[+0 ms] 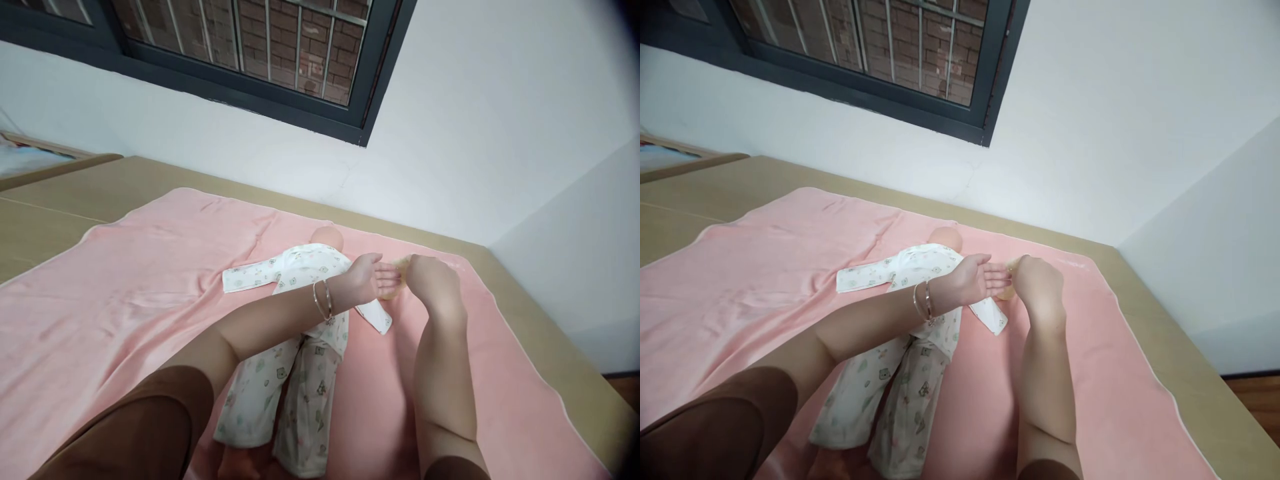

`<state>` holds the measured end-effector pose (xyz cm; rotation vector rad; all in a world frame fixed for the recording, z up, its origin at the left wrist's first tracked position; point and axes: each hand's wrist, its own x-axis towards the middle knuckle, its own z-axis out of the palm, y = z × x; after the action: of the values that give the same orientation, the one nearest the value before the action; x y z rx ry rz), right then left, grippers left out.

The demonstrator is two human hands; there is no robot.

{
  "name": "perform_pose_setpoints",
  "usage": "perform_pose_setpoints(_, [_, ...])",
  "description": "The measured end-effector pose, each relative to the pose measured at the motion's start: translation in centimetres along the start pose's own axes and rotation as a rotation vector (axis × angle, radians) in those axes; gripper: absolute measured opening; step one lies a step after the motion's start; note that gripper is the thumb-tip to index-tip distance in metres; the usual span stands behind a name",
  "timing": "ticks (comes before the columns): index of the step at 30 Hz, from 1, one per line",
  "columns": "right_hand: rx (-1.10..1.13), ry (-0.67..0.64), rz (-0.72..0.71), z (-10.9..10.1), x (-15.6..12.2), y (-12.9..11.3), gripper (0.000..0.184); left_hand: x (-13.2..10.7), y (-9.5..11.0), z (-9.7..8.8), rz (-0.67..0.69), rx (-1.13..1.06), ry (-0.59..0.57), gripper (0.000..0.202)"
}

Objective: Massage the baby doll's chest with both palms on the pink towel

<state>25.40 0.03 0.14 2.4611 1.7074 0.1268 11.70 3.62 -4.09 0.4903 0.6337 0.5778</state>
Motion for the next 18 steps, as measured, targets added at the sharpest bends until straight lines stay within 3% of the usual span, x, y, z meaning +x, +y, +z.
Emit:
perform_pose_setpoints(6, [0.101, 0.117, 0.098, -0.4, -2.4, 0.1, 0.047, -6.5, 1.1, -4.0, -0.02, 0.026, -0.07, 0.043])
perform_pose_setpoints(10, [0.258, 0.408, -0.023, -0.3, -5.9, -3.5, 0.058, -10.5, 3.8, -5.8, 0.068, -0.026, -0.127, 0.039])
perform_pose_setpoints(12, [0.338, 0.499, -0.167, 0.0, -7.6, -5.8, 0.06, -12.1, 5.8, -6.5, 0.148, -0.07, -0.111, 0.038])
perform_pose_setpoints(15, [0.392, 0.537, -0.384, 0.3, -9.4, -8.9, 0.061, -14.0, 8.4, -7.1, 0.338, -0.122, -0.047, 0.039])
perform_pose_setpoints(18, [0.434, 0.521, -0.526, 0.3, -10.6, -11.0, 0.065, -14.9, 8.6, -7.2, 0.432, -0.082, 0.02, 0.039])
